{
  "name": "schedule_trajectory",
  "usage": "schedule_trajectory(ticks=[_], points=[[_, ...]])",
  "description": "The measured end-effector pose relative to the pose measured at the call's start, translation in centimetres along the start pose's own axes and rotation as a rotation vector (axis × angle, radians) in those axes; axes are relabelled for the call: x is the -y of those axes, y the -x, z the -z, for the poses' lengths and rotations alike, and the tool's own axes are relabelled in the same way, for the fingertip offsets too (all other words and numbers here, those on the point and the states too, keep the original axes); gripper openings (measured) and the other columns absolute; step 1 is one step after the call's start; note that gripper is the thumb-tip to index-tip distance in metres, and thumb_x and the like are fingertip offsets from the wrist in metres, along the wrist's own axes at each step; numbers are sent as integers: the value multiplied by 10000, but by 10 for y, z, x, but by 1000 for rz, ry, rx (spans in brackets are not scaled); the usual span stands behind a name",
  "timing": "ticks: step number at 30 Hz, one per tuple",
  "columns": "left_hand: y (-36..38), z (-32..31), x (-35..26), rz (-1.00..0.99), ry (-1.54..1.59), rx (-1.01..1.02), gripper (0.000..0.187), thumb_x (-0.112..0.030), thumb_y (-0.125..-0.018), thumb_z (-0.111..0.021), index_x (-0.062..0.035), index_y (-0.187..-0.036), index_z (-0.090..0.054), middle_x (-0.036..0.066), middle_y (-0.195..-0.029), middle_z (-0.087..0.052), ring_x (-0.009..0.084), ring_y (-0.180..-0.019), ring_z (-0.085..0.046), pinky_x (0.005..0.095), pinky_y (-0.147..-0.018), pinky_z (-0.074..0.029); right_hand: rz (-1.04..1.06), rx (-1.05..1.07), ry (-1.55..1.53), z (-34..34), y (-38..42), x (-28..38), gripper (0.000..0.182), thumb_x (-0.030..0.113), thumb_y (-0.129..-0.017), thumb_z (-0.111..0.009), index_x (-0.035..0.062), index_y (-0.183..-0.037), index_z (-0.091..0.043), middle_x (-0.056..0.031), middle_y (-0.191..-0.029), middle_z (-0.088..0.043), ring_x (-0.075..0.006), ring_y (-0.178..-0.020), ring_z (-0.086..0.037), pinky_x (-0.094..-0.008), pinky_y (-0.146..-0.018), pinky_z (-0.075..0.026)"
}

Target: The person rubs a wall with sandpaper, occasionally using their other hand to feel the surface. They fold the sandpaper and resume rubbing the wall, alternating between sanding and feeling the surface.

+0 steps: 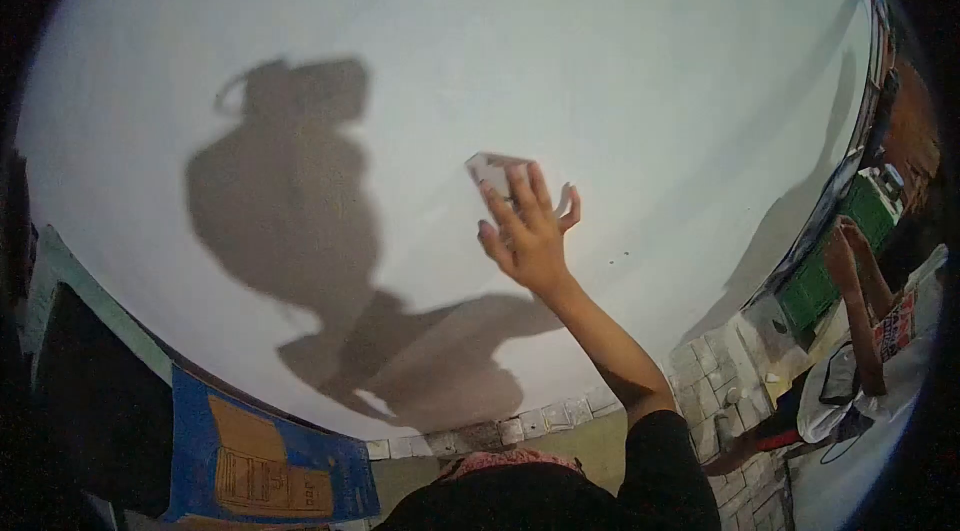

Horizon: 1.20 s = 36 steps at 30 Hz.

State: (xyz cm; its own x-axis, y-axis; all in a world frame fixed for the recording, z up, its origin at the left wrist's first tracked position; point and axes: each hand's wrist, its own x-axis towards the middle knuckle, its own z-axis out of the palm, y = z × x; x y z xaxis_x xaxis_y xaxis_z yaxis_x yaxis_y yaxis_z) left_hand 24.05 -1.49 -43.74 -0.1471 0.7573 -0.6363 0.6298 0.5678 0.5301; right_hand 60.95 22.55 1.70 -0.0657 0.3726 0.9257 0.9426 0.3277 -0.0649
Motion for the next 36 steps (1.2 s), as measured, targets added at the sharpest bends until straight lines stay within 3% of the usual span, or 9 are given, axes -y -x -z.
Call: schedule_trajectory(ticks=[6, 10, 13, 16, 19, 23, 31, 34, 36], points=[[4, 17, -2, 81, 39, 57, 196, -209, -890, -580, -15, -875, -608, 108, -830, -626, 219, -718, -609, 332, -670, -484, -162, -100, -165, -5, -18, 6, 493, 325, -870, -583, 154, -1328, -526, -154, -1480, -337, -315, -1402, -237, -505, -1080, 51], [13, 42, -4, 187, 160, 63, 206, -215, -886, -583, -14, -882, -625, 123, -856, -645, 240, -746, -633, 341, -700, -502, 56, 134, -51, -7, -14, 9, 509, 361, -869, -582, 163, -1334, -522, -153, -1496, -306, -305, -1408, -221, -519, -1078, 51], [14, 58, -5, 233, 242, 64, 214, -220, -883, -585, -13, -886, -638, 134, -875, -658, 255, -767, -652, 349, -724, -516, -127, -22, -70, -13, -34, -4, 551, 359, -863, -581, 158, -1367, -483, -158, -1500, -294, -338, -1407, -209, -530, -1069, 79], [-4, 44, 44, -466, -767, 195, 253, -251, -874, -583, -10, -900, -657, 158, -956, -654, 290, -867, -632, 396, -794, -497, -263, -56, -113, -8, -54, -6, 575, 365, -863, -573, 158, -1386, -457, -156, -1510, -272, -345, -1419, -164, -533, -1066, 89], [7, 48, 49, -131, -387, 223, 260, -259, -875, -580, -12, -909, -656, 158, -960, -654, 292, -871, -631, 397, -795, -496, -126, 86, -132, -9, -40, 26, 567, 375, -871, -563, 169, -1388, -454, -144, -1519, -254, -319, -1431, -122, -545, -1066, 79], [18, 56, 47, -44, -306, 210, 270, -270, -877, -577, -15, -920, -654, 158, -965, -654, 296, -876, -630, 399, -796, -495, 282, 283, -51, 3, -25, 51, 548, 369, -876, -570, 183, -1380, -464, -143, -1510, -275, -295, -1423, -172, -549, -1070, 66], [53, 52, 77, -49, -318, 214, 290, -291, -879, -569, -20, -943, -651, 158, -975, -654, 303, -887, -627, 403, -798, -492, -222, -248, -92, 70, -85, 27, 487, 270, -900, -527, 180, -1376, -470, -147, -1516, -268, -292, -1423, -183, -554, -1073, 51], [61, 51, 95, -57, -337, 222, 298, -300, -880, -566, -23, -952, -650, 159, -978, -654, 305, -890, -626, 404, -798, -492, -112, -168, -160, 58, -62, 78, 484, 297, -908, -523, 182, -1376, -469, -123, -1523, -264, -280, -1427, -176, -550, -1076, 57], [65, 45, 101, -61, -347, 229, 304, -305, -881, -564, -24, -957, -650, 159, -981, -654, 307, -893, -626, 405, -799, -491, 197, 111, -49, 55, -34, 105, 513, 342, -900, -537, 190, -1383, -459, -96, -1523, -272, -270, -1423, -193, -548, -1078, 73]])
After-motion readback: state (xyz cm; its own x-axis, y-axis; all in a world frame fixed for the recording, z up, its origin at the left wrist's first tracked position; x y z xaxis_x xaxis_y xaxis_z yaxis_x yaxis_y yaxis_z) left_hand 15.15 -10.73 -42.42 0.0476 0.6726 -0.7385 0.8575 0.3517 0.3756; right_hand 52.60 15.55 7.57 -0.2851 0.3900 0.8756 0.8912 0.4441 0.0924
